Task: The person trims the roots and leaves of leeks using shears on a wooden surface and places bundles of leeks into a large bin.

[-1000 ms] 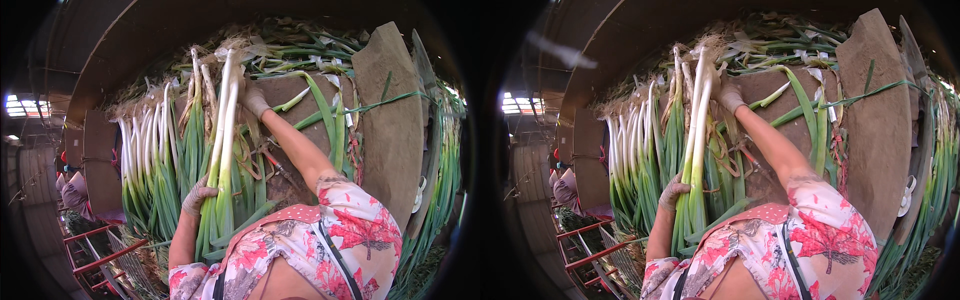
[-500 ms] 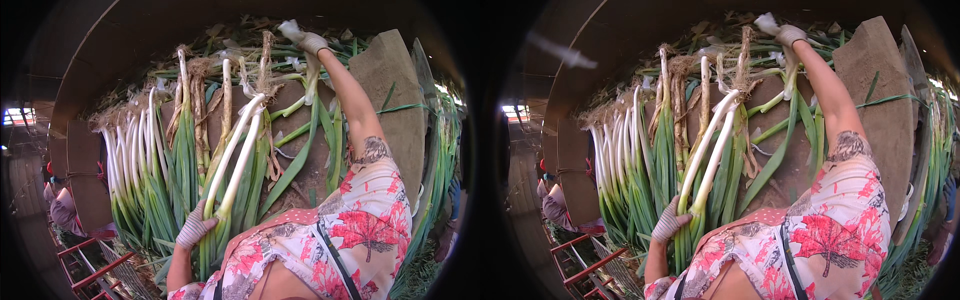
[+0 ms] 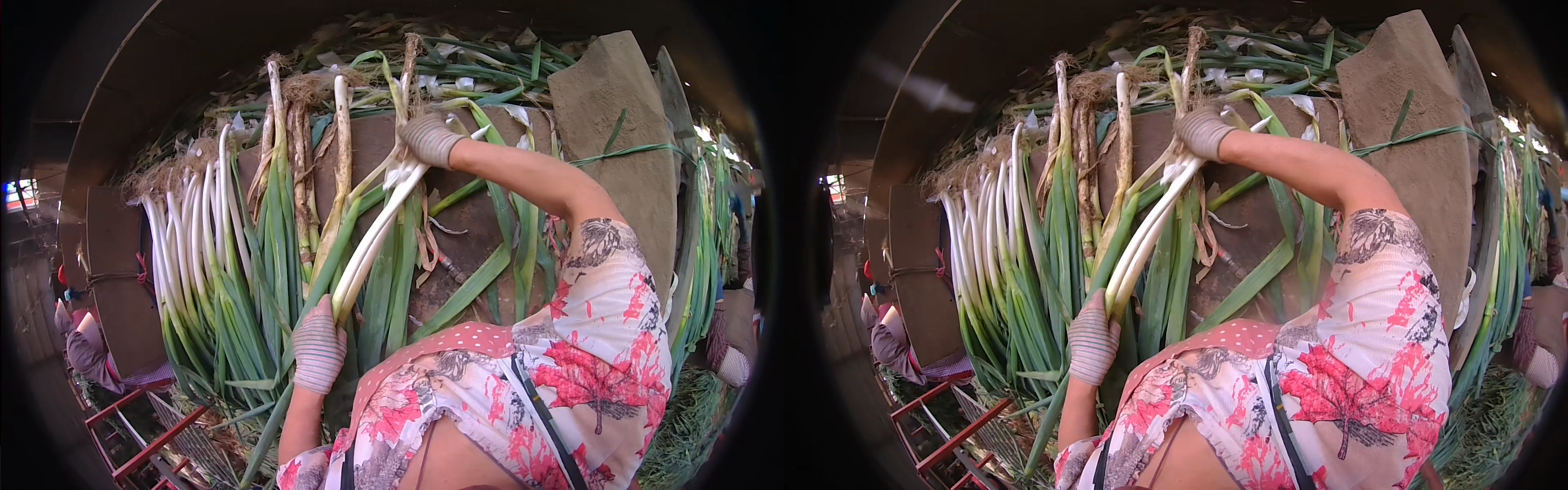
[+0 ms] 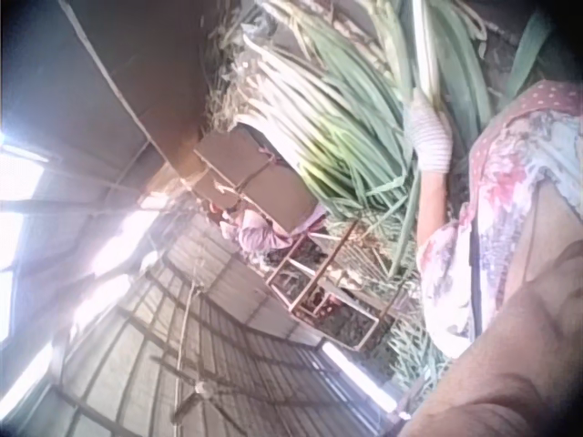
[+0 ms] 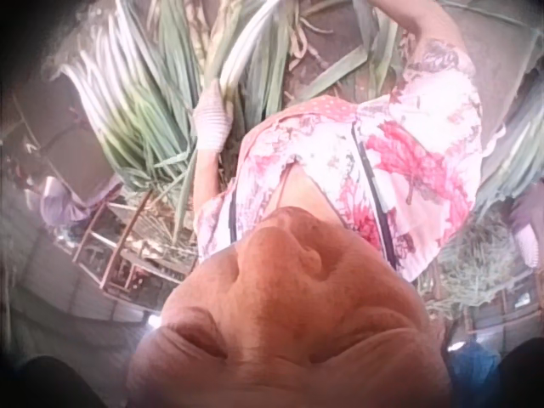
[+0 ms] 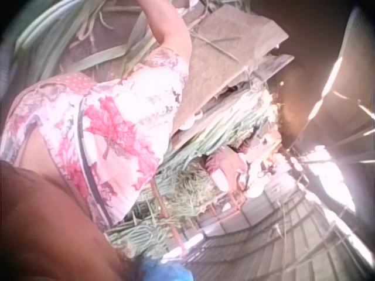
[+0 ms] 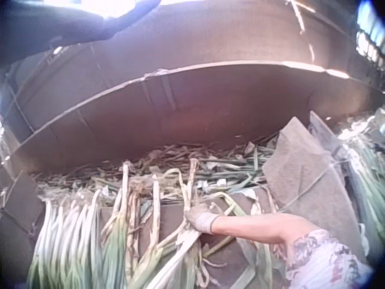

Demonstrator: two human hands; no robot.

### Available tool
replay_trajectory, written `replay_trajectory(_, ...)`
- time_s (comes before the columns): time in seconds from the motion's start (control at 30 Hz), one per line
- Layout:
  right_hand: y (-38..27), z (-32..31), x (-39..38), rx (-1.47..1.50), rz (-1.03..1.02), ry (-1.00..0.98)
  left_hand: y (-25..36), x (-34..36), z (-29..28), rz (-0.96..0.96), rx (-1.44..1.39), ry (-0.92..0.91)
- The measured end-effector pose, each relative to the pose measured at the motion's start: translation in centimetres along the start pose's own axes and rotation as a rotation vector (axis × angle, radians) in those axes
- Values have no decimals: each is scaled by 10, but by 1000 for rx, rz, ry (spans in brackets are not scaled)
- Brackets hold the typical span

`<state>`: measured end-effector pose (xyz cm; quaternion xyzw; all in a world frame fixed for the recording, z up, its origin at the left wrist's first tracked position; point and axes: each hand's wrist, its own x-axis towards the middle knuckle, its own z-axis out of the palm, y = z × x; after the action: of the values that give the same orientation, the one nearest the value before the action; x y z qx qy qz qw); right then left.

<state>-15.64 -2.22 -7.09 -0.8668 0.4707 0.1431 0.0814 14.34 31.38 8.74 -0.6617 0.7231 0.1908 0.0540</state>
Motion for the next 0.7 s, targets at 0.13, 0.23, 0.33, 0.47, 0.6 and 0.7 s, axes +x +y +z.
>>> replay_trajectory(0.13,113,-35,-29,373,602,334,6,-34,-8,-113,-149,-36)
replay_trajectory(0.23,131,-60,-46,116,840,194,10,-48,-5,-71,-139,54)
replay_trajectory(0.33,68,-58,-45,185,312,247,10,-43,5,-11,-28,48)
replay_trajectory(0.47,-25,-20,-62,828,-415,-272,5,-36,10,60,57,102)
replay_trajectory(0.6,-58,15,-61,623,-267,39,3,-41,7,21,107,111)
replay_trajectory(0.7,-23,21,-46,114,-96,283,5,-53,-5,26,86,101)
